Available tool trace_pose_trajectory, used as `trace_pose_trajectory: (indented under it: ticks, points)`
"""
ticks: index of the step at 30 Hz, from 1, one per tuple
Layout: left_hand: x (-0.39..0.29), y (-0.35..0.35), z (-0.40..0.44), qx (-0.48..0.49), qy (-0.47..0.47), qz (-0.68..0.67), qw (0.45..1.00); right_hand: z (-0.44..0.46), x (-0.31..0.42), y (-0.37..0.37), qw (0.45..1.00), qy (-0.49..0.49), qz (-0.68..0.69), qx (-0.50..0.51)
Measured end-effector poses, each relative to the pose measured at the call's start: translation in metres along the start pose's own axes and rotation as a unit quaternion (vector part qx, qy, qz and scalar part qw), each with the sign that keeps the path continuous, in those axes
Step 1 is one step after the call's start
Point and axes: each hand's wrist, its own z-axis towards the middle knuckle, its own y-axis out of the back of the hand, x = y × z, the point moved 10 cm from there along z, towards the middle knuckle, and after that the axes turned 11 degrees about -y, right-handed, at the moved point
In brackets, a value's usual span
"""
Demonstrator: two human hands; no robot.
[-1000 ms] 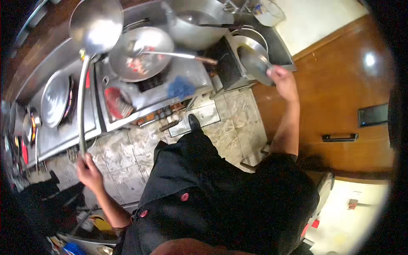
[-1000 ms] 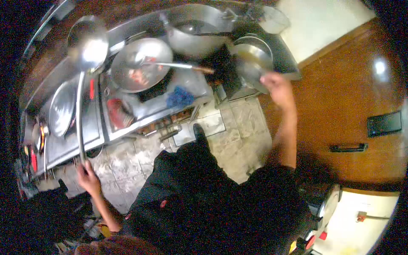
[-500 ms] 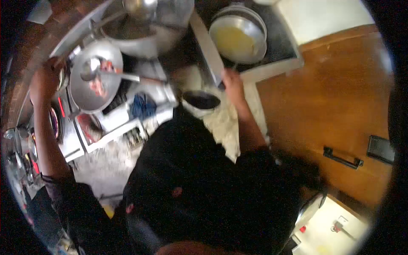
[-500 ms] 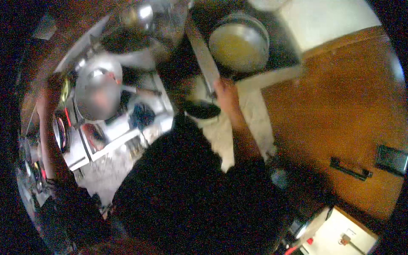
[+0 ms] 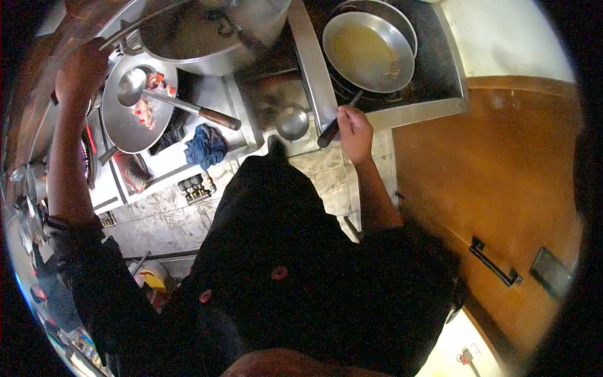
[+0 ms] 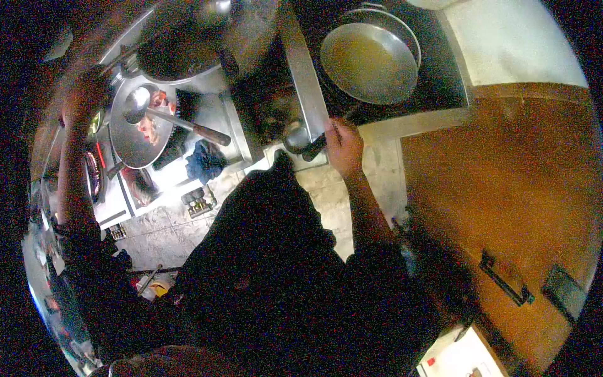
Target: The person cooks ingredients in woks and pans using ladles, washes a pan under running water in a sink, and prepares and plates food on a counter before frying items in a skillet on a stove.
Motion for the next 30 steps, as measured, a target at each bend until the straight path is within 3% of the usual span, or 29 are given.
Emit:
trace_pose_trajectory:
  ticks: [3, 7, 9, 11, 12, 15, 16, 19, 20, 21, 22, 23, 25, 27, 28, 29, 30]
  points:
    - [-0.004, 0.017, 0.012, 0.006, 0.061, -0.032, 0.998, 0.004, 0.004, 0.002, 1.000, -0.008, 0.002, 0.005]
    - [-0.008, 0.007, 0.034, 0.034, 0.014, -0.034, 0.999, 0.008, -0.011, 0.000, 0.998, -0.062, -0.002, 0.021]
    - [-0.003, 0.003, 0.034, 0.024, 0.028, -0.097, 0.995, 0.008, -0.014, 0.007, 0.997, -0.069, 0.022, 0.011]
    - [-0.003, -0.032, 0.039, 0.045, -0.060, -0.111, 0.991, 0.007, -0.014, 0.013, 0.994, -0.108, -0.004, 0.029]
    - [-0.004, -0.050, 0.038, 0.016, -0.128, -0.049, 0.990, 0.007, -0.013, 0.017, 0.994, -0.102, -0.004, 0.027]
    - [0.013, -0.077, 0.027, 0.013, -0.141, -0.137, 0.980, 0.004, -0.018, 0.030, 0.994, -0.087, 0.066, 0.008]
    - [0.025, -0.082, 0.018, -0.007, -0.094, -0.226, 0.970, 0.005, -0.023, 0.033, 0.995, -0.094, 0.043, 0.010]
    - [0.047, -0.100, -0.007, 0.006, -0.010, -0.312, 0.950, 0.006, -0.019, 0.039, 0.996, -0.075, 0.047, 0.001]
    - [0.028, -0.079, -0.016, -0.116, -0.225, -0.138, 0.958, 0.007, -0.017, 0.041, 0.997, -0.075, 0.026, 0.007]
    - [0.030, -0.078, -0.028, -0.114, -0.213, -0.140, 0.960, 0.007, -0.017, 0.041, 0.997, -0.074, 0.005, 0.012]
    - [0.050, -0.081, -0.036, -0.082, -0.108, -0.306, 0.942, 0.008, -0.022, 0.040, 0.996, -0.080, 0.043, 0.014]
    - [0.068, -0.088, -0.048, -0.052, 0.002, -0.460, 0.886, 0.009, -0.023, 0.040, 0.996, -0.071, 0.042, 0.023]
    - [0.085, -0.085, -0.076, -0.014, 0.051, -0.482, 0.875, 0.010, -0.022, 0.038, 0.992, -0.108, 0.049, 0.042]
    - [0.107, -0.077, -0.102, -0.045, 0.034, -0.400, 0.915, 0.007, -0.013, 0.037, 0.989, -0.118, 0.065, 0.058]
    - [0.106, -0.045, -0.128, 0.048, 0.183, -0.421, 0.887, 0.005, -0.014, 0.039, 0.985, -0.147, 0.077, 0.053]
    - [0.118, -0.036, -0.144, -0.010, 0.178, -0.414, 0.893, 0.002, -0.018, 0.041, 0.979, -0.177, 0.088, 0.047]
    - [0.126, -0.035, -0.160, -0.019, 0.155, -0.443, 0.883, 0.003, -0.019, 0.044, 0.985, -0.146, 0.071, 0.064]
